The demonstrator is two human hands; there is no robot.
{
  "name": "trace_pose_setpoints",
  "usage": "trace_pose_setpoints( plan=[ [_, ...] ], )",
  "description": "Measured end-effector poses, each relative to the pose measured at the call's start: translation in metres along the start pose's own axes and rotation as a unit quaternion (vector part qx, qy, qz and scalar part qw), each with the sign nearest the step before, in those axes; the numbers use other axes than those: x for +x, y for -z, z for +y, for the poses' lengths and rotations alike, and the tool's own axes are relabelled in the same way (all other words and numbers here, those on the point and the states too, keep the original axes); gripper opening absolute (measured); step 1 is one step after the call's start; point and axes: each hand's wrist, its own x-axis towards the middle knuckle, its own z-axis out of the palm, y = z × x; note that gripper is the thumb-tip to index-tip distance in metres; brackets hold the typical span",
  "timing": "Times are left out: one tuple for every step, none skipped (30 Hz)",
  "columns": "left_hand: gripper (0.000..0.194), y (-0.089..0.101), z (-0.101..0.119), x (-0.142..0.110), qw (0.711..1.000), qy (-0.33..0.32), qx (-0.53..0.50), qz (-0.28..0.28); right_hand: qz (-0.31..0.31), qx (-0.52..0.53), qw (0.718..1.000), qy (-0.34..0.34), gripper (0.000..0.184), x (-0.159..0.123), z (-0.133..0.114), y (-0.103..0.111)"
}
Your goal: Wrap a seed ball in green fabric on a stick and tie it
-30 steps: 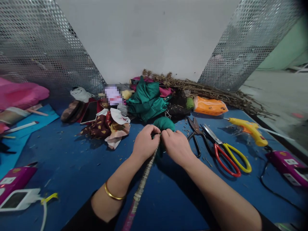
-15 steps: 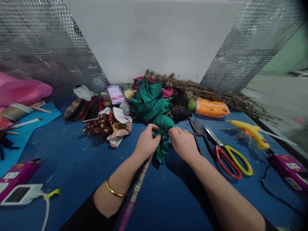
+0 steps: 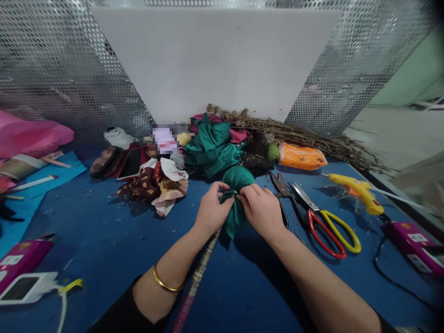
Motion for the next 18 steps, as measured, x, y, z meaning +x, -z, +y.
trace_pose_setpoints(
  plan=[
    [0.022,0.000,0.000,0.000,1.000,0.004,-0.007,-0.003,0.001,-0.002,1.000,0.002,0.018,0.000,0.000,0.000],
    [0.022,0.000,0.000,0.001,1.000,0.007,-0.012,-0.005,0.003,-0.002,1.000,0.000,0.019,0.001,0.001,0.000],
    [0.022,0.000,-0.001,0.001,1.000,0.007,-0.014,-0.004,0.003,-0.004,1.000,-0.002,0.019,0.001,0.000,0.000],
    [0.021,0.000,0.000,0.001,1.000,0.005,-0.012,-0.001,0.000,-0.007,1.000,-0.003,0.019,0.001,0.000,0.000],
    [0.021,0.000,0.000,0.001,1.000,0.001,-0.006,0.003,-0.006,-0.013,1.000,-0.001,0.019,0.001,0.000,0.000],
    [0.021,-0.001,0.000,0.001,1.000,-0.002,0.002,0.008,-0.013,-0.022,1.000,0.001,0.019,0.001,-0.001,0.000],
    [0.021,-0.001,0.000,0.000,1.000,-0.006,0.010,0.012,-0.019,-0.035,0.999,0.005,0.019,0.001,-0.002,0.000],
    [0.022,-0.002,0.000,0.000,1.000,-0.008,0.017,0.013,-0.024,-0.050,0.998,0.007,0.020,0.002,-0.003,0.000],
    [0.023,-0.003,0.000,0.000,1.000,-0.009,0.024,0.015,-0.029,-0.066,0.997,0.009,0.021,0.002,-0.004,0.000],
    [0.023,-0.004,0.000,-0.001,0.999,-0.008,0.031,0.015,-0.033,-0.083,0.996,0.010,0.022,0.002,-0.005,-0.001],
    [0.024,-0.004,-0.001,-0.001,0.999,-0.006,0.038,0.015,-0.040,-0.099,0.994,0.012,0.022,0.002,-0.006,-0.001],
    [0.024,-0.005,-0.001,-0.002,0.999,-0.005,0.046,0.014,-0.050,-0.113,0.992,0.013,0.021,0.002,-0.008,-0.001],
    [0.024,-0.006,-0.002,-0.002,0.999,-0.006,0.053,0.014,-0.062,-0.124,0.990,0.012,0.020,0.002,-0.010,-0.001],
    [0.025,-0.007,-0.003,-0.003,0.998,-0.009,0.058,0.014,-0.077,-0.133,0.988,0.011,0.018,0.001,-0.012,-0.001],
    [0.025,-0.007,-0.003,-0.004,0.998,-0.013,0.063,0.014,-0.092,-0.139,0.986,0.007,0.016,0.001,-0.014,-0.002],
    [0.025,-0.008,-0.004,-0.004,0.998,-0.017,0.063,0.012,-0.107,-0.143,0.984,0.003,0.014,0.001,-0.016,-0.002],
    [0.026,-0.008,-0.004,-0.004,0.998,-0.020,0.061,0.010,-0.121,-0.145,0.982,-0.002,0.013,0.001,-0.017,-0.001],
    [0.026,-0.008,-0.004,-0.004,0.998,-0.019,0.057,0.007,-0.133,-0.145,0.980,-0.006,0.012,0.001,-0.017,-0.001]
  ],
)
